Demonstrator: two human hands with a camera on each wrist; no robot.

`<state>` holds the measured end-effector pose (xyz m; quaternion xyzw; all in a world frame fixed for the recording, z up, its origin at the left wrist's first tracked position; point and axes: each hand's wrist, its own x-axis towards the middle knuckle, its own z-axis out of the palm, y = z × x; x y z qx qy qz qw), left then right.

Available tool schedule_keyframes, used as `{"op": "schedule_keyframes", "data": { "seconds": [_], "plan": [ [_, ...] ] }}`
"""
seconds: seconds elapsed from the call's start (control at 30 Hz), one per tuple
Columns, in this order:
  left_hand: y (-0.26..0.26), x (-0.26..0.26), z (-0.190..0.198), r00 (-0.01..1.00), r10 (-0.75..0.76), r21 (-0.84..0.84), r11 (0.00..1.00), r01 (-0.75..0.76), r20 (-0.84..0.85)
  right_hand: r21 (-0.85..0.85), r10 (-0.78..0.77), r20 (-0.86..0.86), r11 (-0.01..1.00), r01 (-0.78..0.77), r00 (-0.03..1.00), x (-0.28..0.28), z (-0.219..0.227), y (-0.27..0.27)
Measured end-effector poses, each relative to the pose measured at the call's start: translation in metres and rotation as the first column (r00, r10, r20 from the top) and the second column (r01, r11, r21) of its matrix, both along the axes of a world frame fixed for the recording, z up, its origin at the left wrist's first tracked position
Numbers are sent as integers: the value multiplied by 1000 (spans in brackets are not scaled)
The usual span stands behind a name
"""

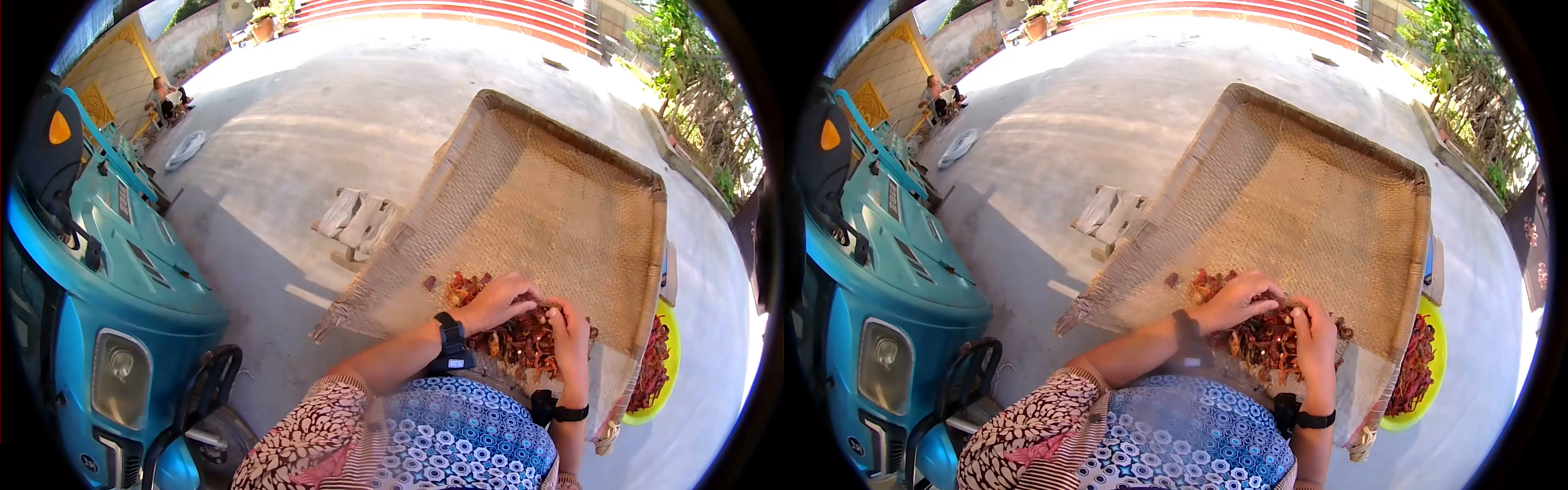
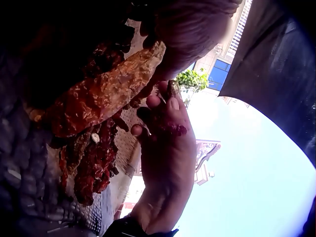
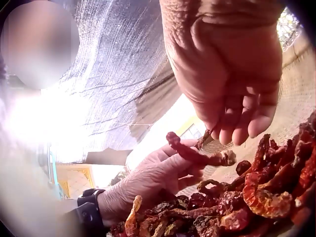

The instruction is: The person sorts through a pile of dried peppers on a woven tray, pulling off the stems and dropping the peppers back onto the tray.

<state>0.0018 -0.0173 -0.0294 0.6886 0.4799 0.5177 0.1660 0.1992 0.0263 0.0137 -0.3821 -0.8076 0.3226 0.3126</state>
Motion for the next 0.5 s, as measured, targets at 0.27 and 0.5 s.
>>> {"op": "schedule_keyframes", "data": {
  "seconds": [0.27, 0.5],
  "plan": [
    [1, 2, -4, 968, 29, -171, 985, 15, 250, -589, -545, -648, 802, 105, 532, 92, -13, 42],
    [-3, 7, 4, 966, 34, -250, 968, 32, 258, -687, -563, -659, 721, -94, 498, 101, -6, 32]
  ]
}}
